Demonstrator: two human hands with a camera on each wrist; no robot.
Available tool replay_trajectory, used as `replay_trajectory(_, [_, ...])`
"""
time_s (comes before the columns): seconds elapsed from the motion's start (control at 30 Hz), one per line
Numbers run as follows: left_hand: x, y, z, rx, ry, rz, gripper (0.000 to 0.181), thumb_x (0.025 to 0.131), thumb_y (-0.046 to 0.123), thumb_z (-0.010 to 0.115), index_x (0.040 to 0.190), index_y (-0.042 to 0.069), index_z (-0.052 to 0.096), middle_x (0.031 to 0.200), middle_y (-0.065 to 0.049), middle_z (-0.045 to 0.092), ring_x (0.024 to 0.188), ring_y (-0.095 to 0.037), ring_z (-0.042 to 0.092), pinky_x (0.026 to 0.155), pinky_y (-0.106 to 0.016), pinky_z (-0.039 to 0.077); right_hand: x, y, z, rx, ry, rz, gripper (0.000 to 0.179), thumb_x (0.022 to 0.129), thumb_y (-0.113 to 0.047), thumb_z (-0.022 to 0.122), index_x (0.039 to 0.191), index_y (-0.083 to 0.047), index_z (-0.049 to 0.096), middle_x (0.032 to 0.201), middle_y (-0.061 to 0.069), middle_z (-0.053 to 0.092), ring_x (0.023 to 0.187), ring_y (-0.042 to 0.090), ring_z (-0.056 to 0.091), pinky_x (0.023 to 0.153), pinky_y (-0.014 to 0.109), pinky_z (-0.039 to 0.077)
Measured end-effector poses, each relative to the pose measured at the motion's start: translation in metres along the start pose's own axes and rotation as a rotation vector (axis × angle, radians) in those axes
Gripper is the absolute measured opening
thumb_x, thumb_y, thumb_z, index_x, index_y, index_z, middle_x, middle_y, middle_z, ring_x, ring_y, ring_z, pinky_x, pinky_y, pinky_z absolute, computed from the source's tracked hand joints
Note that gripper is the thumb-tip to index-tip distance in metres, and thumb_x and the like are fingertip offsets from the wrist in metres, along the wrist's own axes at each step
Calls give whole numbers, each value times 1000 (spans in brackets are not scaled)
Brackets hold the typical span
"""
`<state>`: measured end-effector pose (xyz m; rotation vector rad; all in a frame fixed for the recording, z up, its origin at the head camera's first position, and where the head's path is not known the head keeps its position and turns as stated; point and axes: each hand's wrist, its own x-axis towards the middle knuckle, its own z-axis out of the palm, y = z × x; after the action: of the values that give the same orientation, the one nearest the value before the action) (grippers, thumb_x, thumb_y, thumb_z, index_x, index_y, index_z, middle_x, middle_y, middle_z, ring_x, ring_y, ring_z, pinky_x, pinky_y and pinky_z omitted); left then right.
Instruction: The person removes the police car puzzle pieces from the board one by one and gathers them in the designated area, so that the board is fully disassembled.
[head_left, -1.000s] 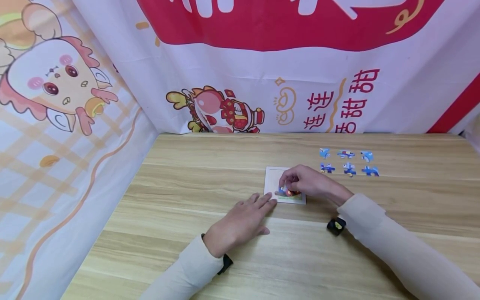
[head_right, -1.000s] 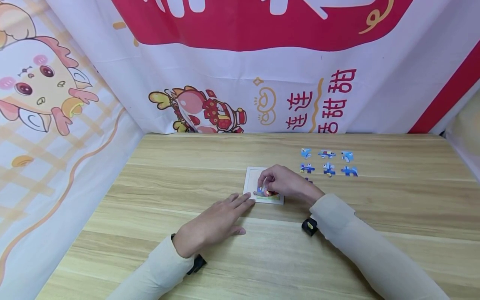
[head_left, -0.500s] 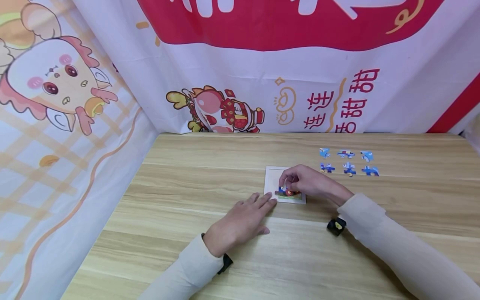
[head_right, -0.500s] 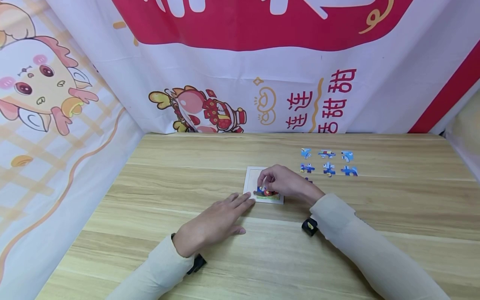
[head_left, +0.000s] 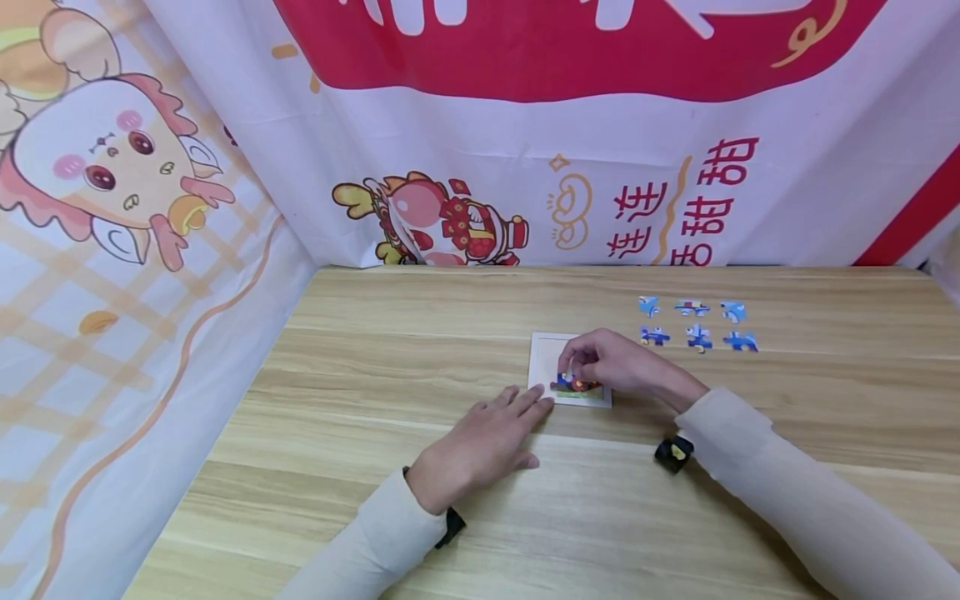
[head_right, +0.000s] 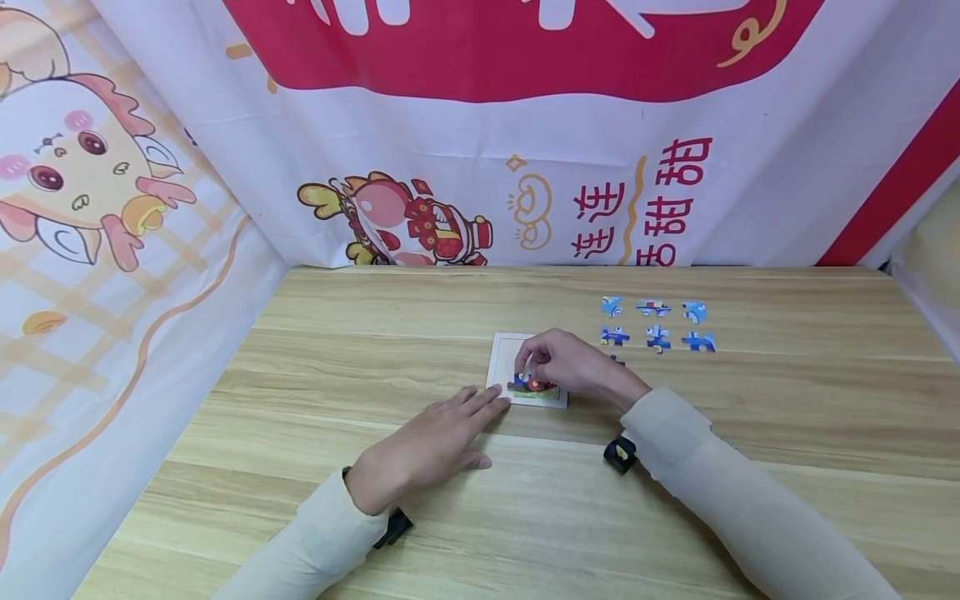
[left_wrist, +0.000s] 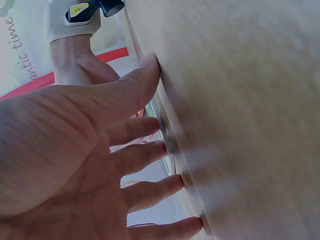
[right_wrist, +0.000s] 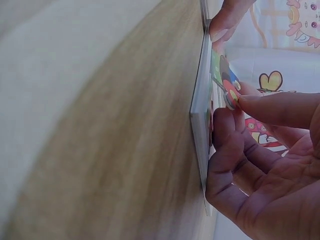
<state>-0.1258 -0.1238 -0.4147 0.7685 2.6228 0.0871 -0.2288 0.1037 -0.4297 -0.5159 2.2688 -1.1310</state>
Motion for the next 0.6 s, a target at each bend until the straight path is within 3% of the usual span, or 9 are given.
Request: replay_trajectory(0.6, [0, 1, 0, 5, -11, -12, 77, 101, 43, 65, 167, 23, 30, 176, 1, 21, 161, -30, 27, 123, -56, 38, -2, 2, 0, 5, 34, -17, 26, 97, 4, 54, 105, -9, 75, 103, 8, 69, 96, 23, 57, 86, 33, 46])
